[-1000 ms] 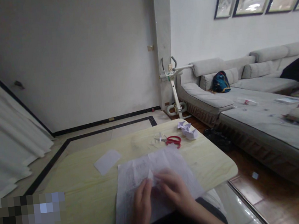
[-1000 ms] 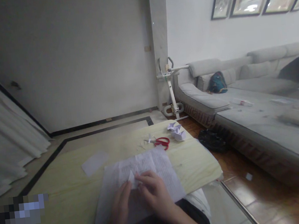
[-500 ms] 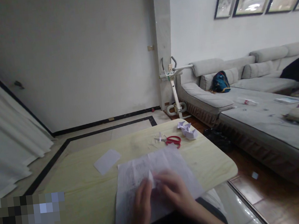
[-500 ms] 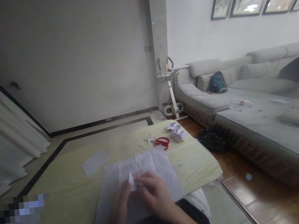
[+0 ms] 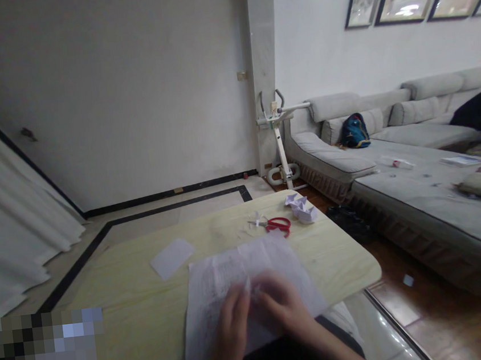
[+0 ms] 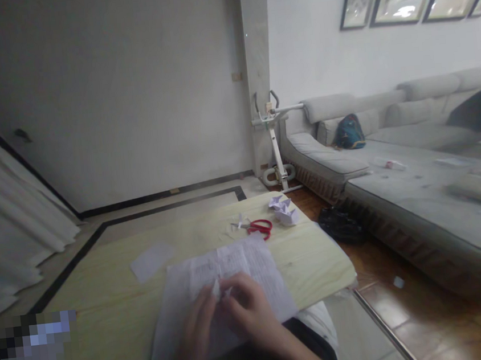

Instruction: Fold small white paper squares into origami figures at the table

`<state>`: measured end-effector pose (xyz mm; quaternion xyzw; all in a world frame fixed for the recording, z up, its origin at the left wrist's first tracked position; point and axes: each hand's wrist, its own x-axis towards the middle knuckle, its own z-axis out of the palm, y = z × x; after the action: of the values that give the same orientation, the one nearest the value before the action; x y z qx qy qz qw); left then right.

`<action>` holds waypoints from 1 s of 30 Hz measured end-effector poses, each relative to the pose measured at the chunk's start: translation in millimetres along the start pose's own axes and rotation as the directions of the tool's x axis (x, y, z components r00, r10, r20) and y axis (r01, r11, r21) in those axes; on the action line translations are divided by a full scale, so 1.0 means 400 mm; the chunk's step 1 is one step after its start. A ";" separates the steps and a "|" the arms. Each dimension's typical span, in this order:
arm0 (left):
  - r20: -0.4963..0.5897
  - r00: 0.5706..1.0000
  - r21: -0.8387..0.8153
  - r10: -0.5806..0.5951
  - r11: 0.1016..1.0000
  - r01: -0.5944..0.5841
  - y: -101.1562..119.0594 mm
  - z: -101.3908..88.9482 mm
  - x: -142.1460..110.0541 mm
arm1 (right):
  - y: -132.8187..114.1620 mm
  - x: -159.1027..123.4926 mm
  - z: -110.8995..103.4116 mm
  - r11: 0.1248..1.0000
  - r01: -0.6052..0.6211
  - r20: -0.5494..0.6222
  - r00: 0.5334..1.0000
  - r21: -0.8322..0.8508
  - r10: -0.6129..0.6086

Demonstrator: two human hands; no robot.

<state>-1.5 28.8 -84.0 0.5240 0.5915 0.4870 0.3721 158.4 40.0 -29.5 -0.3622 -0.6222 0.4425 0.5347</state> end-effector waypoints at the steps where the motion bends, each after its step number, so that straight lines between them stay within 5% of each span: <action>1: 0.006 1.000 0.002 0.005 1.000 -0.005 0.003 0.001 0.000 | 0.000 0.000 0.000 1.000 -0.009 0.003 1.000 0.006 0.009; 5: 0.014 0.999 -0.004 0.032 0.999 -0.032 0.033 0.000 -0.002 | 0.002 0.001 0.002 0.999 -0.030 -0.002 1.000 0.035 0.030; 12: 0.190 0.976 -0.060 0.109 0.993 -0.100 0.121 -0.009 0.003 | 0.010 0.000 0.003 0.996 -0.067 -0.020 0.997 0.055 0.069; 30: 0.183 0.981 -0.066 0.065 0.996 -0.054 0.124 -0.011 0.004 | 0.018 -0.007 0.004 0.983 -0.151 -0.039 0.987 0.104 0.156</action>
<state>6.9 28.3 -34.9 0.5727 0.5234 0.4650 0.4264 157.1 39.6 -37.2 -0.3920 -0.5566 0.5047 0.5310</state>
